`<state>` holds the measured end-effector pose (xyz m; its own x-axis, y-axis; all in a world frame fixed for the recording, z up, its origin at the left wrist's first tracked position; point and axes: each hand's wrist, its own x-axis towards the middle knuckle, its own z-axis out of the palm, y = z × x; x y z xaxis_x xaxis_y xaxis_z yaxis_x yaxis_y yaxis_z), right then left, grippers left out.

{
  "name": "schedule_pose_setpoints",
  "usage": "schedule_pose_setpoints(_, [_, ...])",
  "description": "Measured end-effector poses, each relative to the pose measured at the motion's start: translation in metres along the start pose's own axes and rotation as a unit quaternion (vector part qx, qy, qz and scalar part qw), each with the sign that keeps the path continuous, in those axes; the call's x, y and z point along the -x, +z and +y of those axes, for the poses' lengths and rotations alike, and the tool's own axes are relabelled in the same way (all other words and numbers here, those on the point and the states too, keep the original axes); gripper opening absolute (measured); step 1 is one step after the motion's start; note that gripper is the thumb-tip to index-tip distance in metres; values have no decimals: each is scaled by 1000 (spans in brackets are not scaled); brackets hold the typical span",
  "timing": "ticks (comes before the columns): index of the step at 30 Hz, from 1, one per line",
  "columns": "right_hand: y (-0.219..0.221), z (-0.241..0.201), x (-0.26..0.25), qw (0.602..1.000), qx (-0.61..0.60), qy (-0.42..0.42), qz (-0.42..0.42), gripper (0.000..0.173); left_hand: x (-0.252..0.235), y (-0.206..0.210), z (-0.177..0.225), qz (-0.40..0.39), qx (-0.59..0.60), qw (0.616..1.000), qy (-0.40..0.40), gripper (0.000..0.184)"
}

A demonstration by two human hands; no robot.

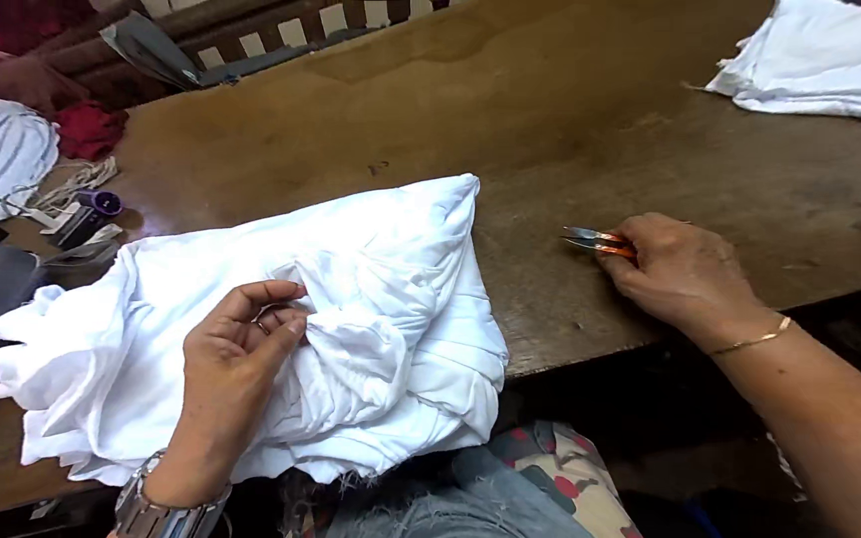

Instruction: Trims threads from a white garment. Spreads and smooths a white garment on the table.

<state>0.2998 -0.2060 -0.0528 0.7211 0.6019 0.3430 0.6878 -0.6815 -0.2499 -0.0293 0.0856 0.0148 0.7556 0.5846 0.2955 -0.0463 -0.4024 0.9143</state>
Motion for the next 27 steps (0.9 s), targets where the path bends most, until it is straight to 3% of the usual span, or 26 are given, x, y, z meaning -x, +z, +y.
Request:
schedule_pose_setpoints(4, [8,13,-22,998,54,22,-13,30,1,0,-3,2,11,1000,-19,36])
schedule_pose_setpoints(6, [-2,2,-25,1000,19,6,-14,48,0,1,-3,-1,13,1000,-24,35])
schedule_pose_setpoints(10, [-25,-82,-4,973,-165,-163,-19,112,-1,1,-6,-7,44,998,-32,34])
schedule_pose_setpoints(13, [-12,-154,4,921,-207,-330,-7,125,1,0,-3,-12,58,998,-16,32])
schedule_pose_setpoints(16, [13,-201,-12,889,-216,-404,-8,114,10,-1,0,-17,53,997,51,34])
schedule_pose_setpoints(18, [22,-215,-29,869,-241,-431,-32,105,19,-4,2,-25,0,995,97,62])
schedule_pose_setpoints(21, [17,-222,-53,822,-325,-462,-70,45,31,-10,-1,-36,-129,983,123,117])
schedule_pose_setpoints(23, [4,-224,-67,790,-405,-447,-111,26,31,-15,-9,-41,-214,967,128,137])
schedule_pose_setpoints(25, [-15,-224,-81,758,-487,-420,-106,23,24,-26,-18,-41,-306,940,145,139])
schedule_pose_setpoints(27, [-35,-221,-92,764,-526,-369,-61,25,13,-48,-23,-48,-369,916,150,127])
